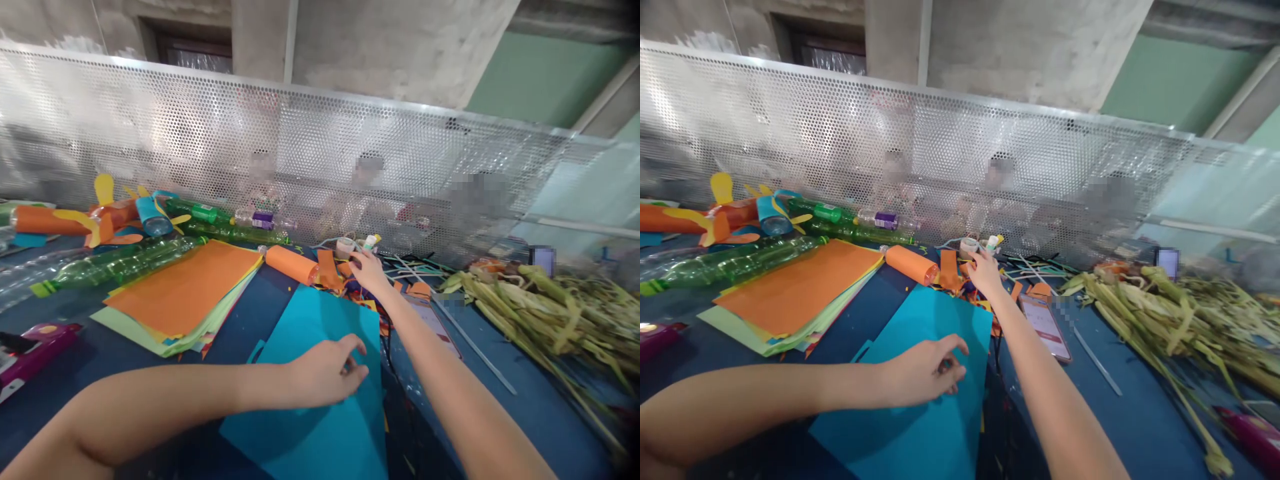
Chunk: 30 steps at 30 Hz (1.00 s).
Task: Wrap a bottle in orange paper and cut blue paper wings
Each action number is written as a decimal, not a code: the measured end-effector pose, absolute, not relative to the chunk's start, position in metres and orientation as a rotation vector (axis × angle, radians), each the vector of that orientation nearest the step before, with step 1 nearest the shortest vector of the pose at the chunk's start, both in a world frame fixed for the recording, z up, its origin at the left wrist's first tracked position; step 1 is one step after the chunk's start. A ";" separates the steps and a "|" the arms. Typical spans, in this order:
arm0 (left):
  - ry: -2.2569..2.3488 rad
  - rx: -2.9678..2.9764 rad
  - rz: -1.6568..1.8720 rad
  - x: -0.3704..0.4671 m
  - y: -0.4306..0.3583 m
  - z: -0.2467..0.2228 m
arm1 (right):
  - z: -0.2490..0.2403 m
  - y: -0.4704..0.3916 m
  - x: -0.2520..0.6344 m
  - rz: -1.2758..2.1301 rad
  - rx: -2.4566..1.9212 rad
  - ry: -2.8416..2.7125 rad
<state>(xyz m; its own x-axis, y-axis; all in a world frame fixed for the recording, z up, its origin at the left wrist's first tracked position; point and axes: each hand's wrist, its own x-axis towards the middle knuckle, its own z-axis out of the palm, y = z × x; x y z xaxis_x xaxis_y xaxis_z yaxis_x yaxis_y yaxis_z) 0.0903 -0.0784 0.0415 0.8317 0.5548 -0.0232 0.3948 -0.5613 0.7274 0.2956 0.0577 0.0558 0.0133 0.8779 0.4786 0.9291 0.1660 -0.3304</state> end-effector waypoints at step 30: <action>0.519 2.852 0.425 -0.006 -0.105 0.018 | 0.046 -0.147 0.249 0.925 -1.344 -2.538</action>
<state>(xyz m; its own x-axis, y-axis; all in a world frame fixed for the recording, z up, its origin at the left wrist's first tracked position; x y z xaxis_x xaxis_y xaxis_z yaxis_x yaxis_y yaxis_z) -0.0060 -0.1046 0.0185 0.8962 0.3717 0.2423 0.3108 -0.9157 0.2549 0.2488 -0.1472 0.0461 -0.5972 0.7843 -0.1677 0.7083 0.4177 -0.5691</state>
